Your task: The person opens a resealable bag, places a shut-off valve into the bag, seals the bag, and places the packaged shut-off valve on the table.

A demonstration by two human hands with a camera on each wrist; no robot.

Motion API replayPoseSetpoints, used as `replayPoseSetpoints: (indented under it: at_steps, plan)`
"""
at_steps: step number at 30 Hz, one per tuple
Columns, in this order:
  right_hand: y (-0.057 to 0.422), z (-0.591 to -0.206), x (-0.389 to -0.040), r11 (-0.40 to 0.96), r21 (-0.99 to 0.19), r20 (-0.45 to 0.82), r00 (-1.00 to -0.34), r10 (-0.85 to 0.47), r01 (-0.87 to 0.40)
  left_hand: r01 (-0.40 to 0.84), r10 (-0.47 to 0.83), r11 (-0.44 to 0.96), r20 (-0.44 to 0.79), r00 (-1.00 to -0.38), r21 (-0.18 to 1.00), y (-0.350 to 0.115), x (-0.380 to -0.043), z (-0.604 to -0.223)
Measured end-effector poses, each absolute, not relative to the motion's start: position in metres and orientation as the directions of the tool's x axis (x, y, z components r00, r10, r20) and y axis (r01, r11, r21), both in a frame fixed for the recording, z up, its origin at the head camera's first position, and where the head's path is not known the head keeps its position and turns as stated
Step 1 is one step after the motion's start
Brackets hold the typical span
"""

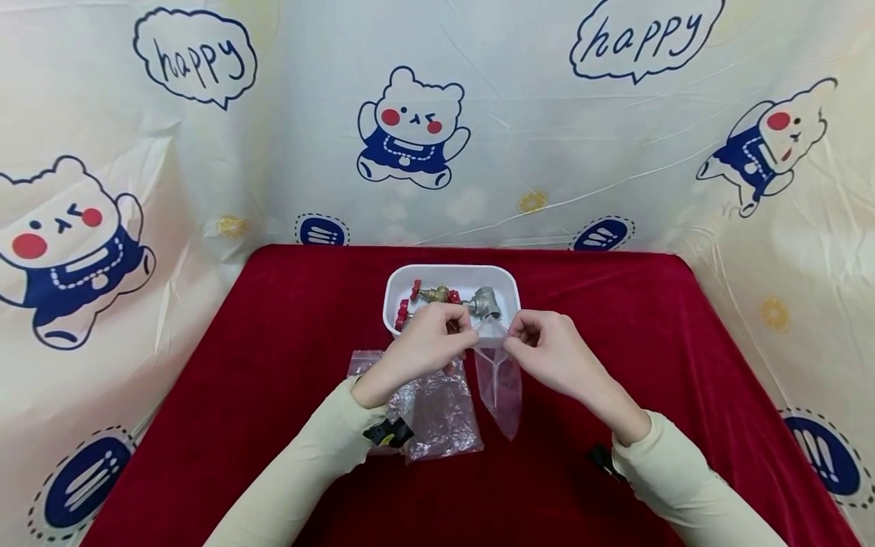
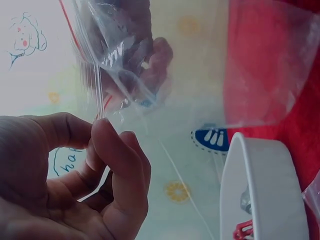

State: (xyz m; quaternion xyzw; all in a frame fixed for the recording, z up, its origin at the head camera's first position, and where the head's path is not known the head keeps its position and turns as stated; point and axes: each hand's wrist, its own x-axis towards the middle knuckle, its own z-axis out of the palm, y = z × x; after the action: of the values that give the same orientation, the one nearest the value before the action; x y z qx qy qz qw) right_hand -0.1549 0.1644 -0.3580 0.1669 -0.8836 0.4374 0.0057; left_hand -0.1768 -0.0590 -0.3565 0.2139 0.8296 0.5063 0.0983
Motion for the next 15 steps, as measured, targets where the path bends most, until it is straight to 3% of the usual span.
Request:
replayPoseSetpoints:
  at_steps: [7, 12, 15]
  plan:
    - [0.165, -0.355, -0.153, 0.549, -0.798, 0.095, -0.952, -0.293, -0.248, 0.404, 0.446, 0.428, 0.200, -0.872, 0.809, -0.054, -0.169, -0.358]
    - [0.165, -0.355, -0.154, 0.540, -0.813, 0.051, -0.951, -0.305, -0.217, 0.612, 0.552, 0.425, 0.345, -0.759, 0.667, -0.046, -0.154, -0.358]
    - [0.167, -0.356, -0.154, 0.541, -0.814, 0.050, -0.953, -0.300, -0.213, 0.677, 0.626, 0.458, 0.332, -0.706, 0.576, -0.046, -0.146, -0.355]
